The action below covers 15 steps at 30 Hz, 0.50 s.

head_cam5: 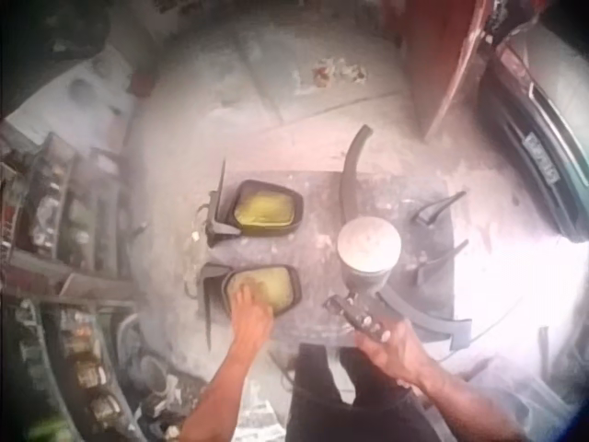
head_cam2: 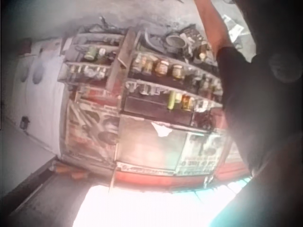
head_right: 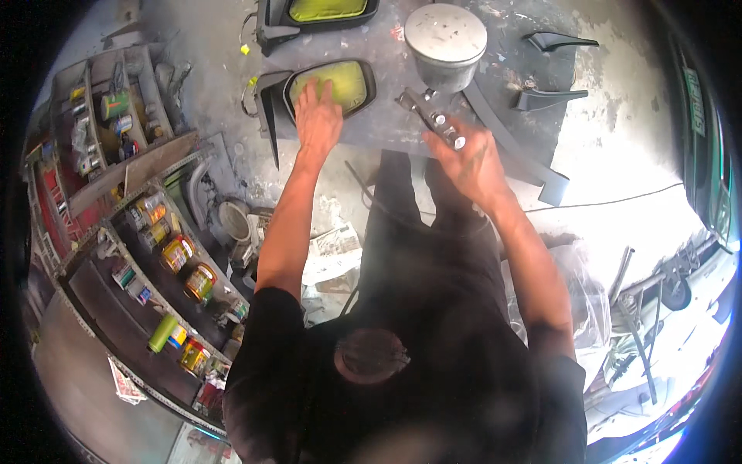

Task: The person uses a spray gun to apply paint to two car side mirrors. They hold the mirrors, rotate them to cover all surfaces, and apply multiple coats of paint in a workshop setting.

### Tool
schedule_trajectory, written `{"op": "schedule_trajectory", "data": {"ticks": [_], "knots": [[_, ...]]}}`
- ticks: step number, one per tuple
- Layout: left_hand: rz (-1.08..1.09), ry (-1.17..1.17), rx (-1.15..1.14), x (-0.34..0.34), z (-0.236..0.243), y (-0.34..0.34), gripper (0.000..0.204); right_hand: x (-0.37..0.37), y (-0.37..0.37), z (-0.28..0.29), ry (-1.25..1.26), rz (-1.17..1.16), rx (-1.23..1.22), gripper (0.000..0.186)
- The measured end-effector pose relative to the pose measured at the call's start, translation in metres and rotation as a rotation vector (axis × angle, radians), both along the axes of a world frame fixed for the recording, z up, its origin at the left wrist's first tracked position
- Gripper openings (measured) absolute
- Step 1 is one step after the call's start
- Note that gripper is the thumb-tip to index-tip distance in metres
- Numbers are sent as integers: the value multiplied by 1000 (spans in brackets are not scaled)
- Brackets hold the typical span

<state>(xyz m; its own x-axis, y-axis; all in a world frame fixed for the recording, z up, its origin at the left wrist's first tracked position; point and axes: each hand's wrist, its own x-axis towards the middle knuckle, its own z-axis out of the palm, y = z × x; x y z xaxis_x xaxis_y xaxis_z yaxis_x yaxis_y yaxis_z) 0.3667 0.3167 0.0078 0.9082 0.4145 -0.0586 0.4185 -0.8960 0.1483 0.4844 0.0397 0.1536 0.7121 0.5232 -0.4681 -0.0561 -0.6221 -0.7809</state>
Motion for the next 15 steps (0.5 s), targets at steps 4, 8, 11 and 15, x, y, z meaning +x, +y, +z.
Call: {"op": "schedule_trajectory", "data": {"ticks": [4, 8, 11, 15], "knots": [[3, 5, 62, -1, -5, -2, 53, -5, 5, 6, -81, 16, 54, 40], [14, 7, 89, -5, -4, -6, 54, -13, 1, 11, -87, -5, 51, 43], [32, -12, 81, -9, -2, -7, 54, -18, -5, 17, -133, -23, 39, 40], [82, 0, 14, -21, -2, -12, 58, -23, 0, 26, -164, -96, 91, 29]]}}
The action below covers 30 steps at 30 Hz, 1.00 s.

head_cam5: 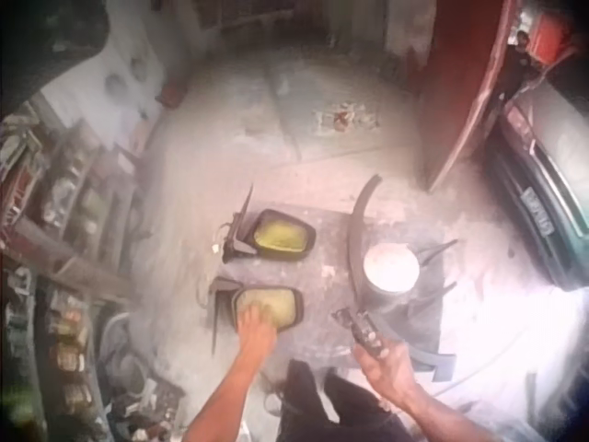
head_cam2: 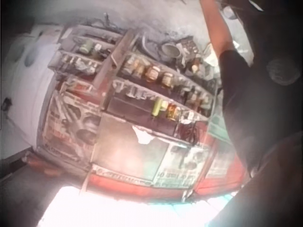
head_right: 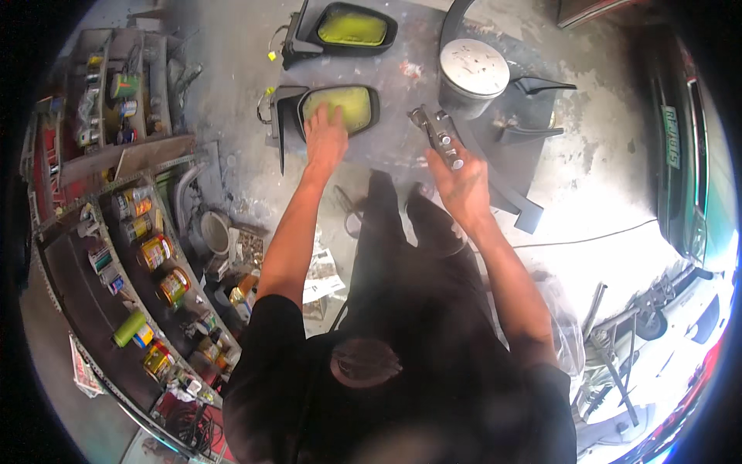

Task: The person uses a spray gun to apply paint to two car side mirrors. They hold the mirrors, rotate them to cover all surfaces, and apply multiple coats of paint in a workshop setting.

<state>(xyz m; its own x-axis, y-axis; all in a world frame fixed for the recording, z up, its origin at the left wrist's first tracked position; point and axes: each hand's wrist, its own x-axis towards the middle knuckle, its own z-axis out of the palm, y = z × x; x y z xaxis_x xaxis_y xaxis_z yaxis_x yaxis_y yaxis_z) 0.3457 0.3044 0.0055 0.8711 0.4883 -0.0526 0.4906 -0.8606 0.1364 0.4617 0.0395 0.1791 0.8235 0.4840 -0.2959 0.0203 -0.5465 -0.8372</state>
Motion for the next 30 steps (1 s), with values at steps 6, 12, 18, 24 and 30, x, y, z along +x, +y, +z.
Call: {"op": "schedule_trajectory", "data": {"ticks": [6, 12, 18, 24, 30], "knots": [[-47, -191, -469, -33, 24, -56, 40, 25, 33, 19, -91, -60, 61, 32], [-79, 76, -1291, -112, 27, -120, 44, 39, 85, 5, -124, -194, 60, 38], [-59, 266, -1330, -150, 39, -72, 48, 46, 122, -18, -172, -261, -24, 37], [-83, 193, -1351, -158, 44, -23, 48, 46, 180, -28, -289, -267, -59, 37], [-97, 265, -1395, -166, 33, 1, 50, 35, 234, -10, -158, -135, 49, 32]]}}
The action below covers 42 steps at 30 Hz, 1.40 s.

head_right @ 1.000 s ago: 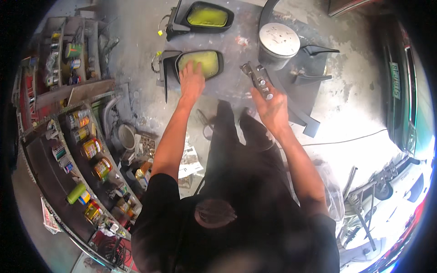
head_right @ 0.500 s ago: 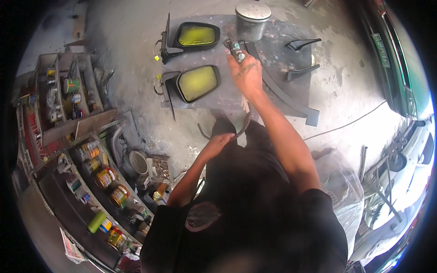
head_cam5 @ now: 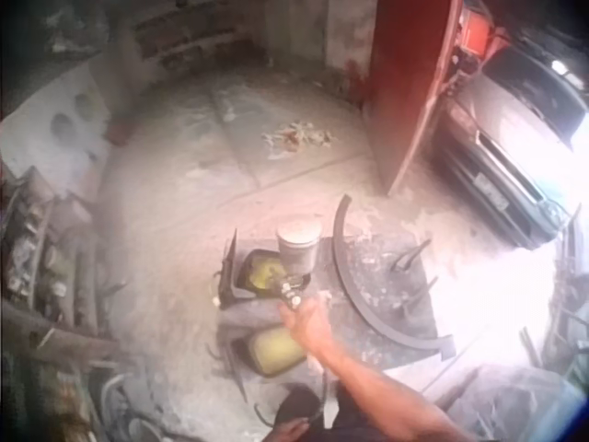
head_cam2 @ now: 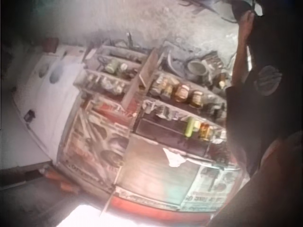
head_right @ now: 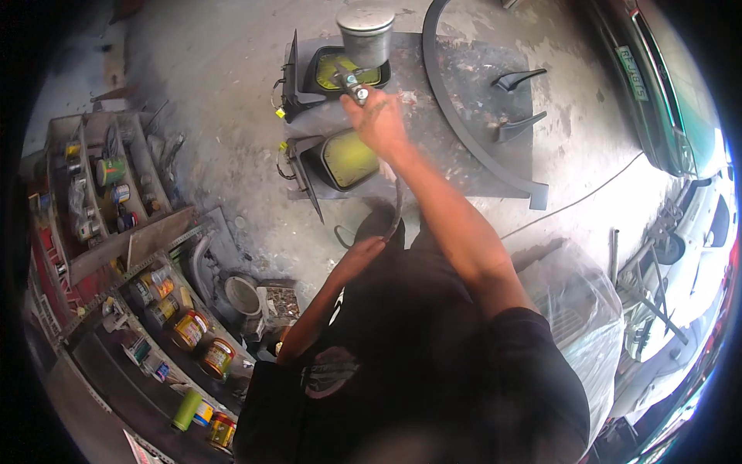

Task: The person uses a spray gun to apply paint to two car side mirrors. They hold the mirrors, rotate them to cover all surfaces, and apply multiple coats of paint in a workshop setting.

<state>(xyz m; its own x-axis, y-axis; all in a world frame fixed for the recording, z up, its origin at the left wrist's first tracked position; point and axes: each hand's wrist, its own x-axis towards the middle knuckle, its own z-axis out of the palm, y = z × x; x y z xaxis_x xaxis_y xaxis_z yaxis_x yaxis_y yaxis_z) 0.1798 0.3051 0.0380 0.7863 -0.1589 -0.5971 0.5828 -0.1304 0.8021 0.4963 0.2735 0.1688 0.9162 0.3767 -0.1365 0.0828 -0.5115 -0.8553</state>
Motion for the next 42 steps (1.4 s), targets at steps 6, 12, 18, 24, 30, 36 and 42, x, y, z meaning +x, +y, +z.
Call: {"op": "schedule_trajectory", "data": {"ticks": [6, 12, 18, 24, 30, 36, 42], "knots": [[-101, 42, -5, 12, 20, 19, 52, -4, 2, 1, 14, -64, -28, 31], [-198, 30, -46, 15, 9, 29, 49, -2, -40, -17, -30, -281, -118, 33], [-229, 9, -75, 11, 4, 34, 49, -8, -40, -16, 3, -352, -102, 34], [-170, 33, 39, 2, 7, 40, 53, -9, 11, -12, -128, -164, 24, 35], [-175, 45, 39, 1, 8, 42, 54, -12, 17, 2, 42, -101, 117, 35], [-194, 7, 10, 7, 15, 36, 52, -9, -27, -12, -60, -252, -143, 39], [-248, -25, 0, 9, 8, 35, 52, -6, -50, -29, -171, -352, -135, 38]]}}
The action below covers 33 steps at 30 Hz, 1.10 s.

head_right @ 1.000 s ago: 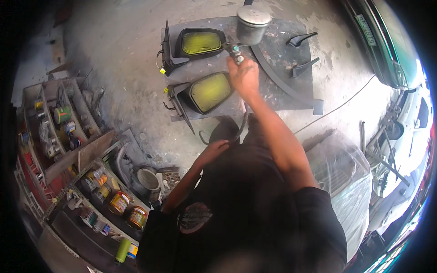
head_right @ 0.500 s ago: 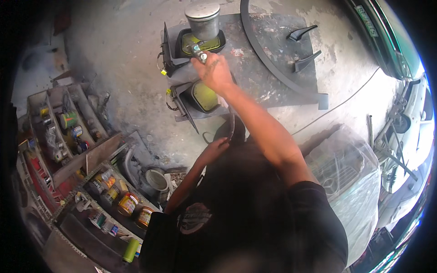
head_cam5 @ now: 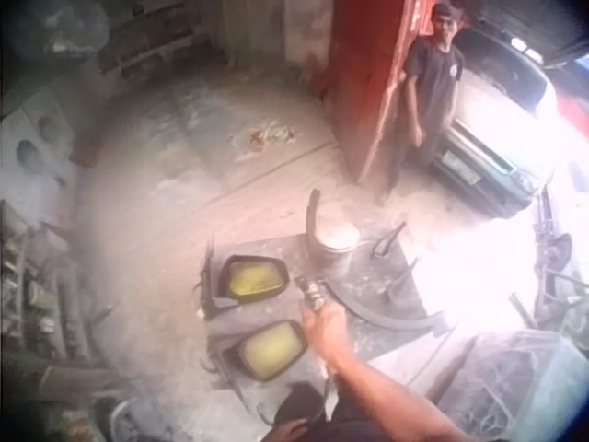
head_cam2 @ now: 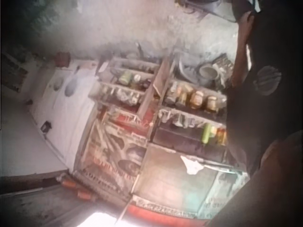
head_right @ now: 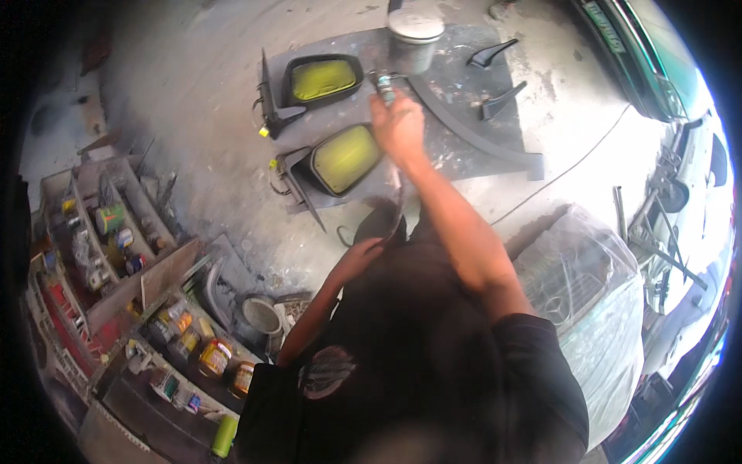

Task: The person uses a spray gun to apply paint to two car side mirrors. They hold the mirrors, rotate them to cover all surfaces, and apply multiple coats of paint in a workshop setting.

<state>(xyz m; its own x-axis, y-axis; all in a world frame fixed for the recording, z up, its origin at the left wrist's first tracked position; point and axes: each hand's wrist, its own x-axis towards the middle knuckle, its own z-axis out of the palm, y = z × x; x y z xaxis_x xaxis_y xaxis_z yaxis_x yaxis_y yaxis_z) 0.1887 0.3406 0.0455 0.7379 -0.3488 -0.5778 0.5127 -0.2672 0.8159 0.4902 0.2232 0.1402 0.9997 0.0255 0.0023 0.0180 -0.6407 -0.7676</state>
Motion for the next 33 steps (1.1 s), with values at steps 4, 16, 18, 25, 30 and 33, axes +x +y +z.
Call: {"op": "schedule_trajectory", "data": {"ticks": [4, 16, 18, 25, 30, 33], "knots": [[4, 10, 79, -1, -8, -7, 55, -1, 24, -11, -98, 88, 118, 33], [142, -228, 264, -46, -35, -42, 23, -61, -59, 47, 302, 283, 199, 43], [166, -267, 300, -52, -36, -60, 22, -74, -87, 51, 409, 261, 116, 38], [167, -196, 392, -75, -29, -119, 22, -99, -147, -2, -15, 637, -3, 32], [182, -138, 465, -106, -16, -133, 23, -113, -144, -2, 286, 646, 150, 42], [198, -154, 493, -123, -12, -141, 25, -121, -146, 8, 483, 605, 300, 64]]}}
